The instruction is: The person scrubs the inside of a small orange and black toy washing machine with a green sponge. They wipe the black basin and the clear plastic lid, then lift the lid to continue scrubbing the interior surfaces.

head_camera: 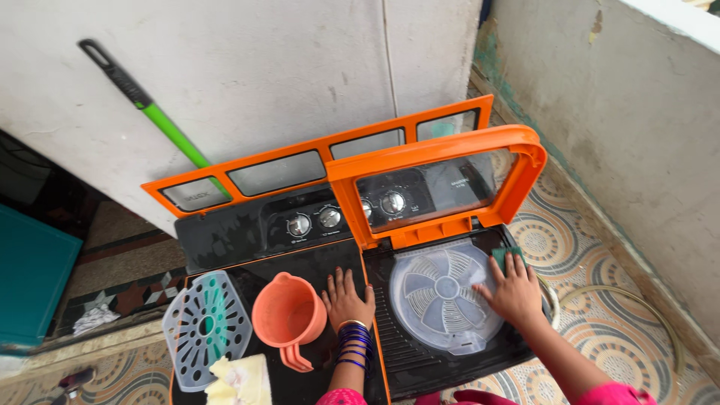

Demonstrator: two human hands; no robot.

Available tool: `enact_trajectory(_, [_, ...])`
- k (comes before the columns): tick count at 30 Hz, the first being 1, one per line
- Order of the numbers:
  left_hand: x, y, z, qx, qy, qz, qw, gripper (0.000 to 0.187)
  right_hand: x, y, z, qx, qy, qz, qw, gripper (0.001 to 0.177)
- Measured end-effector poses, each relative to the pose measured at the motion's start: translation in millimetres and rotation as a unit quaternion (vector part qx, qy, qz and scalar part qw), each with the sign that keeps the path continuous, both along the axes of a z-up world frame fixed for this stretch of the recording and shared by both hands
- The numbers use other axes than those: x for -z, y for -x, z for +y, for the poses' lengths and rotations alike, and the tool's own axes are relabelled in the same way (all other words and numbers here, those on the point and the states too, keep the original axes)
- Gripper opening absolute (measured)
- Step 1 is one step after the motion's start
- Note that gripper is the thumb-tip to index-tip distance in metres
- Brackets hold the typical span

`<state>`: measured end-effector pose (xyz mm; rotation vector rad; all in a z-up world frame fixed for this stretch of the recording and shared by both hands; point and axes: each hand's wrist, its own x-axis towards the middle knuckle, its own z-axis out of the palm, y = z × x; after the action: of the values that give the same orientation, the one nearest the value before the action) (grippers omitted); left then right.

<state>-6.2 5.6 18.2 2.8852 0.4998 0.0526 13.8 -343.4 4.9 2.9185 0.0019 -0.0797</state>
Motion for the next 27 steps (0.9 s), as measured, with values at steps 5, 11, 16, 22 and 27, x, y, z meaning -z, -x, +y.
enact_trajectory(5, [7, 0, 1, 0.003, -0.013, -0.012, 1.0, 0.068, -25, 68, -3, 0.011, 0.025, 0.088, 0.996, 0.101])
enact_trajectory(11, [10, -1, 0, 0.005, -0.022, -0.003, 1.0, 0.069, -17, 119, -16, -0.042, 0.005, 0.138, 0.99, 0.095])
enact_trajectory(16, [11, 0, 0, 0.007, -0.023, 0.002, 1.0, 0.069, 10, 144, -14, -0.159, -0.077, 0.151, 0.973, 0.074])
enact_trajectory(22, [17, -1, 0, 0.005, -0.022, -0.005, 1.0, 0.069, 20, 141, 11, -0.386, -0.236, 0.088, 0.887, 0.043])
enact_trajectory(27, [17, -1, 0, 0.006, -0.026, -0.002, 1.0, 0.069, 10, 122, 45, -0.507, -0.28, 0.133, 0.804, 0.035])
